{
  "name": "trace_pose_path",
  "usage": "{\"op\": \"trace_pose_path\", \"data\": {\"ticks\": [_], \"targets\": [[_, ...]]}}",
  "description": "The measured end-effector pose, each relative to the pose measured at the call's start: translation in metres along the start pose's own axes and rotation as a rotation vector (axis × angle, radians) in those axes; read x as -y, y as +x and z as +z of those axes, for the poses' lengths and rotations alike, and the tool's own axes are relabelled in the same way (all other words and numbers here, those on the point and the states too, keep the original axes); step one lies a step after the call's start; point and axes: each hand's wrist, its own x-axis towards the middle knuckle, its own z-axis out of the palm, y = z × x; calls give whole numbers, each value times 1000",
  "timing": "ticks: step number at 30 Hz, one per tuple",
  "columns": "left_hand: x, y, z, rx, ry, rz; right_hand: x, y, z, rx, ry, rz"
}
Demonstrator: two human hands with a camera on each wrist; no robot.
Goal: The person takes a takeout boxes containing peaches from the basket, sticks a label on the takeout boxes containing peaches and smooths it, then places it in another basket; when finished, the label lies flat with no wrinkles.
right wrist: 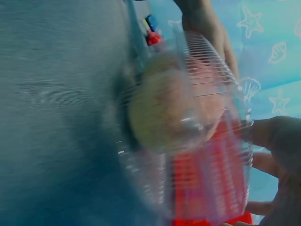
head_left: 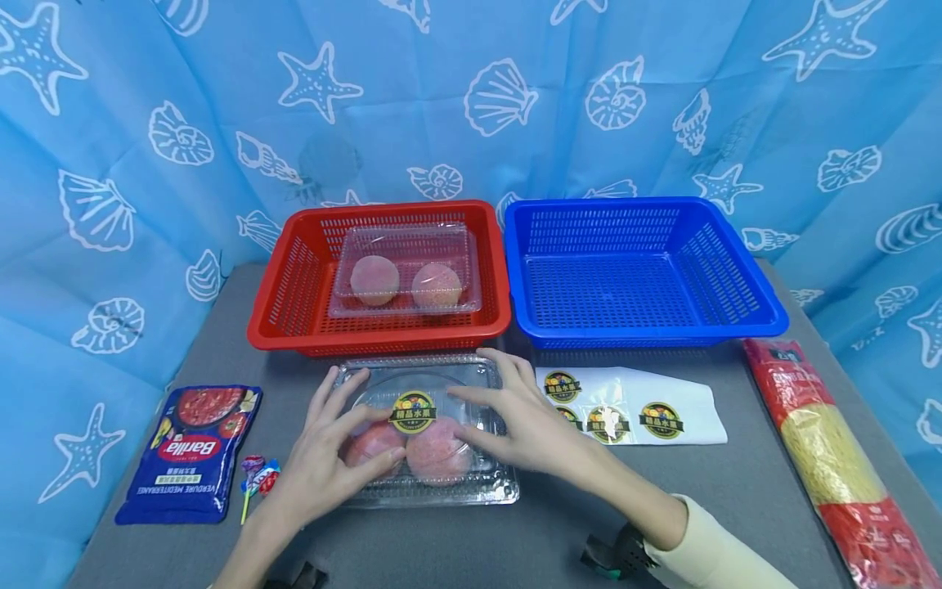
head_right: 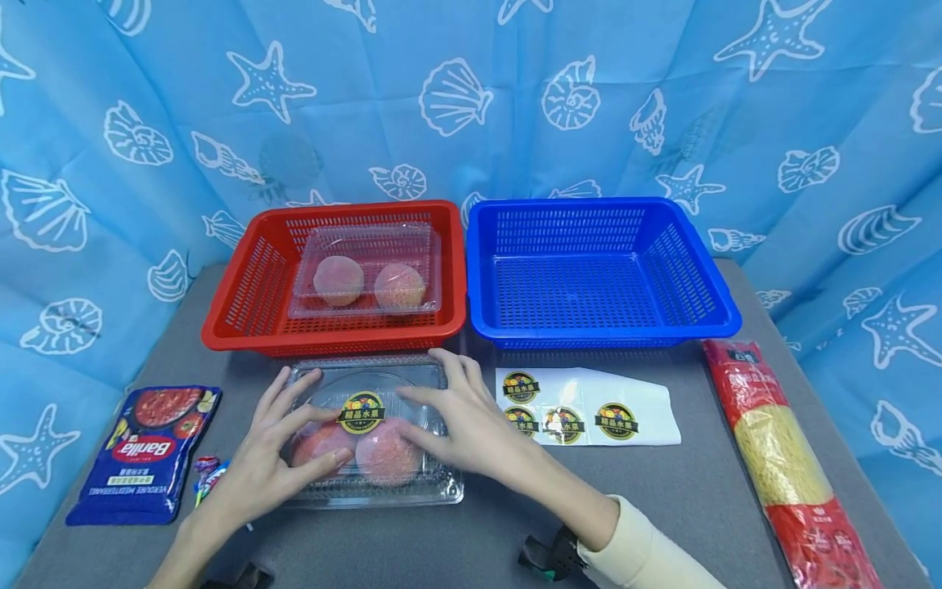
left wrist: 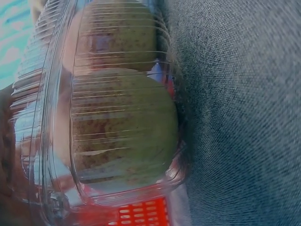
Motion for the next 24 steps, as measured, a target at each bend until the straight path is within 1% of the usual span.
{"op": "trace_pose_path", "data": {"ticks": [3, 6, 7, 10, 12, 13, 17, 21, 24], "targets": [[-1, 0, 0, 0, -11, -8, -8, -13, 2, 4, 107, 60], [-2, -1, 0, 4, -26, -23, -17, -24, 7, 31, 258, 121], [-2, -1, 0, 4, -33, -23, -20, -27, 9, 45, 307, 147], [-1, -1, 1, -3, -47, -28, -28, -33, 15, 127, 510, 233], [-1, -1, 2, -12, -47, -24, -31, -35, 20, 157, 593, 263], [0, -1, 3, -17, -47, -23, -31, -36, 22, 169, 626, 286], [0, -2, 6, -42, -39, -13, -31, -38, 29, 187, 749, 326], [2, -2, 7, -73, -53, 3, -26, -38, 31, 223, 960, 395], [4, -1, 8, -102, -104, 37, -24, -40, 30, 241, 1124, 431]]}}
